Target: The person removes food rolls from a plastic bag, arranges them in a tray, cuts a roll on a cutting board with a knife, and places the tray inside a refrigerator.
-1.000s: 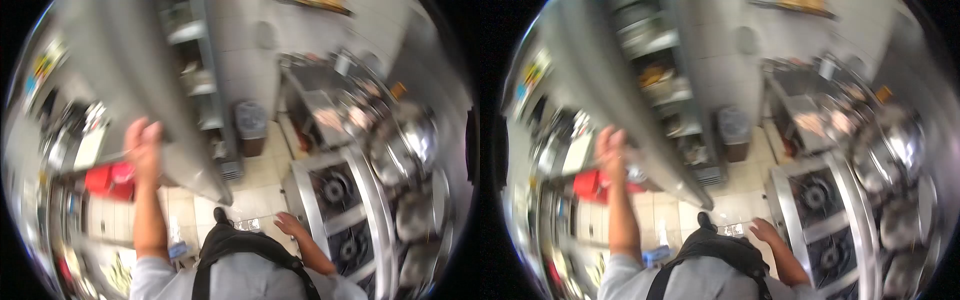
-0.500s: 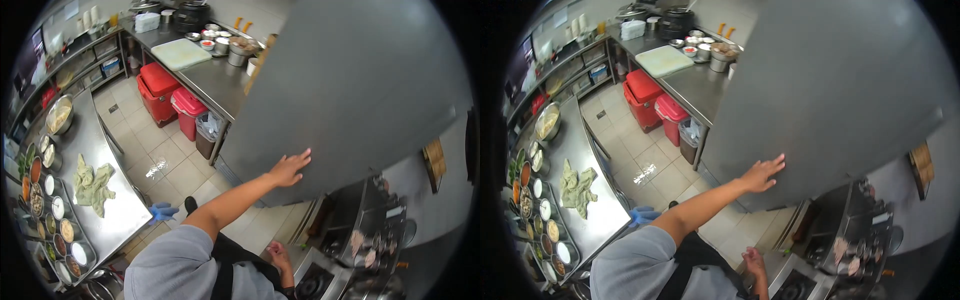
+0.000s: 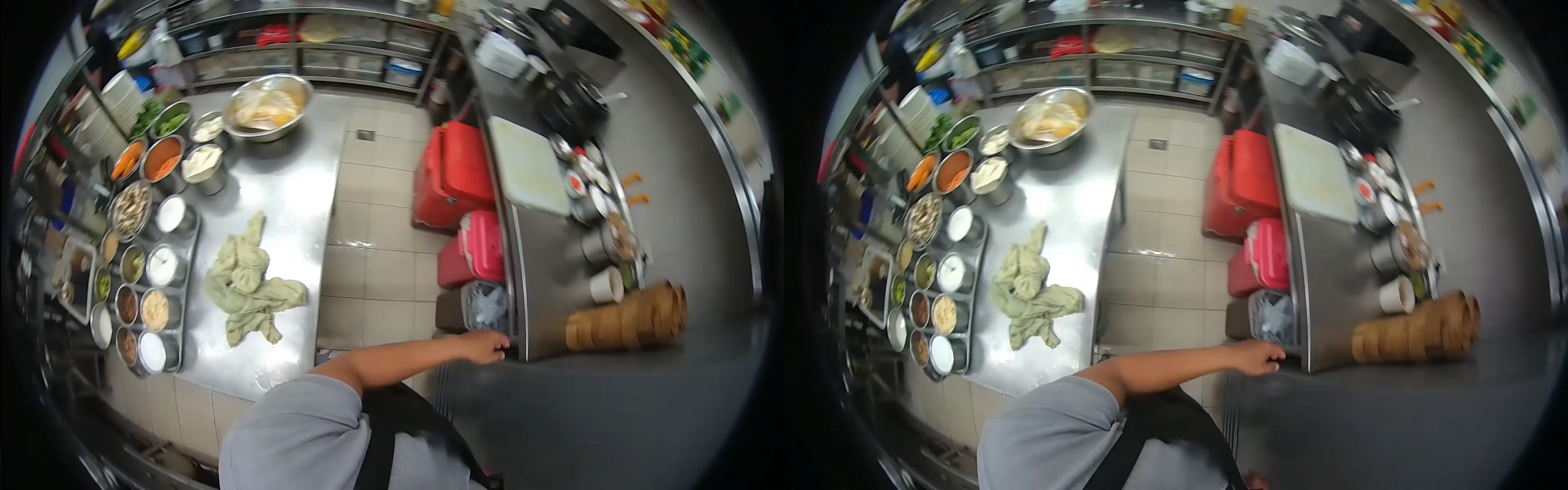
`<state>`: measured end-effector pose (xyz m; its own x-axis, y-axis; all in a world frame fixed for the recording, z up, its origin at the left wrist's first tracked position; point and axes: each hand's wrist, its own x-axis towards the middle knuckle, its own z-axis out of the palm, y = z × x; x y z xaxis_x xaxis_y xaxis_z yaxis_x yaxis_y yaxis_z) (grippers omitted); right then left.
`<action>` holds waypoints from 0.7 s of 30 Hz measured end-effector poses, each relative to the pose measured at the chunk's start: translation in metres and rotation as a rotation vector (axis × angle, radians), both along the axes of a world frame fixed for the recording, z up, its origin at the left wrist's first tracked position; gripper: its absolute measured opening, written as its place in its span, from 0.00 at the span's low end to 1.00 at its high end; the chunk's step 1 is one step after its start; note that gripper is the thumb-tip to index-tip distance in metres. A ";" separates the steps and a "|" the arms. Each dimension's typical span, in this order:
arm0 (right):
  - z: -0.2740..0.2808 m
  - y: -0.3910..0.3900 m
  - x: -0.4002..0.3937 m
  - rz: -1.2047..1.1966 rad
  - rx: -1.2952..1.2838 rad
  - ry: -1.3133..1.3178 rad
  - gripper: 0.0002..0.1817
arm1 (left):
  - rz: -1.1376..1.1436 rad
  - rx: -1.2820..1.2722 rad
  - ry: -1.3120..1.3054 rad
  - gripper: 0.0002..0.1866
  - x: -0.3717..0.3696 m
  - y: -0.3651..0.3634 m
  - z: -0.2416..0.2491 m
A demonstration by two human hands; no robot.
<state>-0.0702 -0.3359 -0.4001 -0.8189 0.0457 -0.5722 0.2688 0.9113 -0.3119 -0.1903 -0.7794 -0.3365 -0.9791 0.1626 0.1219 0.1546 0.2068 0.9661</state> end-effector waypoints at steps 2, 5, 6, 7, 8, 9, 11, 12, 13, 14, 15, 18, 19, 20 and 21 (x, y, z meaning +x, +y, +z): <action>-0.008 -0.046 -0.059 0.192 -0.063 -0.093 0.28 | 0.247 0.005 -0.018 0.20 -0.013 -0.053 -0.010; -0.016 -0.119 -0.141 0.300 -0.236 0.002 0.25 | 0.434 0.075 -0.088 0.17 -0.024 -0.132 -0.015; -0.015 -0.147 -0.167 0.328 -0.304 0.055 0.25 | 0.485 0.031 -0.085 0.17 -0.027 -0.158 -0.021; -0.011 -0.177 -0.189 0.365 -0.281 0.068 0.25 | 0.535 -0.014 -0.083 0.17 -0.028 -0.187 -0.029; 0.000 -0.204 -0.208 0.399 -0.257 0.084 0.26 | 0.582 -0.060 -0.080 0.17 -0.027 -0.214 -0.034; 0.011 -0.228 -0.223 0.429 -0.231 0.099 0.27 | 0.639 -0.043 -0.097 0.17 -0.023 -0.238 -0.037; 0.015 -0.269 -0.255 0.528 -0.199 0.060 0.28 | 0.748 -0.013 -0.117 0.17 -0.013 -0.288 -0.036; 0.005 -0.283 -0.278 0.613 -0.157 0.079 0.28 | 0.798 -0.022 -0.155 0.18 -0.007 -0.309 -0.034; -0.006 -0.296 -0.303 0.702 -0.113 0.099 0.27 | 0.852 -0.029 -0.193 0.18 0.000 -0.330 -0.032; -0.020 -0.312 -0.328 0.770 -0.176 0.082 0.25 | 0.903 -0.066 -0.203 0.19 0.010 -0.346 -0.029; -0.045 -0.334 -0.363 0.952 -0.187 0.163 0.24 | 0.955 -0.100 -0.214 0.19 0.018 -0.363 -0.026; -0.063 -0.424 -0.432 1.265 -0.230 0.205 0.22 | 1.153 0.044 -0.318 0.18 0.044 -0.399 0.004; -0.012 -0.498 -0.434 1.231 -0.239 0.085 0.22 | 1.221 0.122 -0.318 0.18 0.051 -0.410 0.013; -0.003 -0.548 -0.450 1.232 -0.260 0.068 0.22 | 1.296 0.097 -0.280 0.18 0.058 -0.420 0.027; -0.015 -0.591 -0.473 1.237 -0.277 0.050 0.23 | 1.374 0.075 -0.241 0.18 0.066 -0.428 0.042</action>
